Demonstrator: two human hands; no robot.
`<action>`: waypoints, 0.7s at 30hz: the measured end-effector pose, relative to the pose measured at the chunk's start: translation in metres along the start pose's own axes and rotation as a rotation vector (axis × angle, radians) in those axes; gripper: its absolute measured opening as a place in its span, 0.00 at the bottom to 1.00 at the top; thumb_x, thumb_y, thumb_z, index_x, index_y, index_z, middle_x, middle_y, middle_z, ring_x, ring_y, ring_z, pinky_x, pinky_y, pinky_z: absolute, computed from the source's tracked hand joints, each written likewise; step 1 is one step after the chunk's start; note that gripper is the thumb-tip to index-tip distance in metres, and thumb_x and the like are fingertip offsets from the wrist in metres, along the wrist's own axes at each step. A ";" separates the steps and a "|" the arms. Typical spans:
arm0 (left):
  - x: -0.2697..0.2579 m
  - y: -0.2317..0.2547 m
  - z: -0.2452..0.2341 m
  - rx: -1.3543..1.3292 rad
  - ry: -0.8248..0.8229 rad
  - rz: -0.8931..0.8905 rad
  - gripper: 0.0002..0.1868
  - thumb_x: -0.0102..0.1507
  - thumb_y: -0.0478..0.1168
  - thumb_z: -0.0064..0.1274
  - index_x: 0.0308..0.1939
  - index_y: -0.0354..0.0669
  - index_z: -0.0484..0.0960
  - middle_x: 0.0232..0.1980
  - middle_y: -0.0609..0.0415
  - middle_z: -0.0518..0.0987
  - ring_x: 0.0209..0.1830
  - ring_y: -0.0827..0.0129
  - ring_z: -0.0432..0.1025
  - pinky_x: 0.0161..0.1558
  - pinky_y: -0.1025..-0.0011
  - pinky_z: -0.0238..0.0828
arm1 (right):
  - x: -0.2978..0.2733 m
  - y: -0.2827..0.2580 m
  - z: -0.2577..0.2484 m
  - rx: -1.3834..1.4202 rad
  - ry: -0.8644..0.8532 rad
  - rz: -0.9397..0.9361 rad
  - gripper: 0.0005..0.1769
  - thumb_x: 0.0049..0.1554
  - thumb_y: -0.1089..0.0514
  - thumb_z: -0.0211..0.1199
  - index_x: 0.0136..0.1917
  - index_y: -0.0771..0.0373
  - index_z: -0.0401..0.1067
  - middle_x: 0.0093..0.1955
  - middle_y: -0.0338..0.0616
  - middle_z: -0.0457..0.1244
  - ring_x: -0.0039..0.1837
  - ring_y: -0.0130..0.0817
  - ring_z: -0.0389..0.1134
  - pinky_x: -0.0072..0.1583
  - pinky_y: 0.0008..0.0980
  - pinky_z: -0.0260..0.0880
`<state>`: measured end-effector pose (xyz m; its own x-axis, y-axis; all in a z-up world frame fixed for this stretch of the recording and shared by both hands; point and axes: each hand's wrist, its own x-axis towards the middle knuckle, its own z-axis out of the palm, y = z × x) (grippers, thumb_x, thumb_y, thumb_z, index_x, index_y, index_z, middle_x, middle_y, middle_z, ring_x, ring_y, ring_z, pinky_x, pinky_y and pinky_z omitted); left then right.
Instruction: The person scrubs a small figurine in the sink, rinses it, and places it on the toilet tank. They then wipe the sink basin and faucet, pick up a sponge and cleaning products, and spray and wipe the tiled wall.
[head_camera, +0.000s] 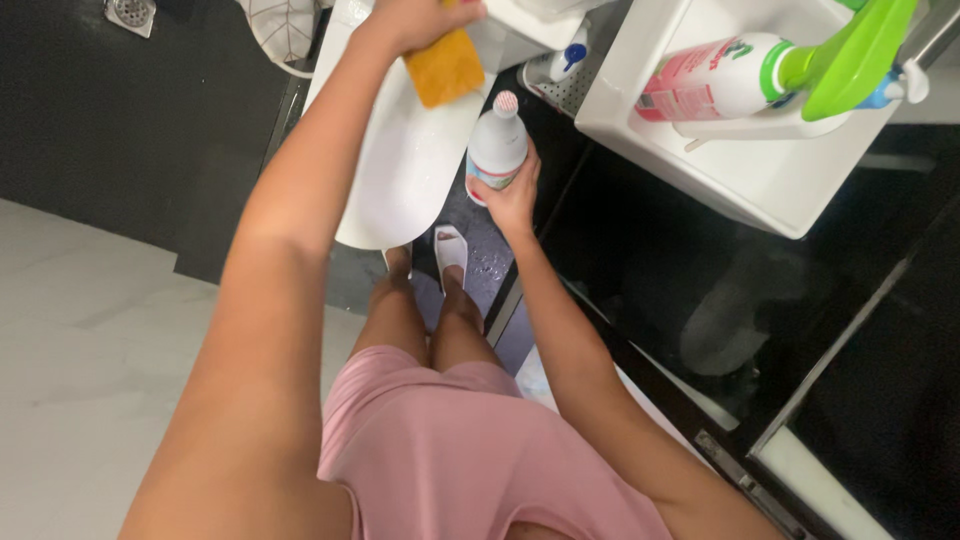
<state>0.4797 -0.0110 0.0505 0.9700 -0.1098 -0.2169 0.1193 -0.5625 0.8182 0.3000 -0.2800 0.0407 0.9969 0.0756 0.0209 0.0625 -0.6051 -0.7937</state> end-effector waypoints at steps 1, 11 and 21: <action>-0.021 0.005 -0.008 -0.129 -0.039 0.126 0.26 0.67 0.62 0.61 0.52 0.44 0.82 0.45 0.44 0.84 0.43 0.57 0.79 0.45 0.63 0.74 | 0.002 0.001 0.001 -0.012 -0.006 0.003 0.63 0.37 0.54 0.85 0.77 0.63 0.51 0.73 0.60 0.54 0.74 0.57 0.58 0.74 0.49 0.60; -0.134 0.039 -0.020 -0.121 0.158 0.244 0.23 0.67 0.54 0.64 0.55 0.47 0.72 0.49 0.51 0.86 0.47 0.56 0.80 0.47 0.62 0.73 | 0.032 -0.010 0.027 -0.068 -0.124 -0.099 0.61 0.40 0.56 0.84 0.78 0.60 0.50 0.71 0.58 0.55 0.73 0.59 0.59 0.72 0.48 0.63; -0.145 0.022 -0.029 0.336 0.254 0.141 0.24 0.61 0.64 0.64 0.39 0.46 0.89 0.38 0.51 0.79 0.35 0.57 0.77 0.34 0.59 0.71 | 0.035 -0.009 0.060 -0.171 -0.177 -0.152 0.60 0.38 0.56 0.84 0.76 0.60 0.52 0.71 0.55 0.56 0.73 0.57 0.57 0.72 0.49 0.60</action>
<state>0.3477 0.0164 0.1160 0.9981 -0.0235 0.0569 -0.0531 -0.7964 0.6024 0.3317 -0.2246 0.0120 0.9527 0.3036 0.0135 0.2327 -0.6999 -0.6752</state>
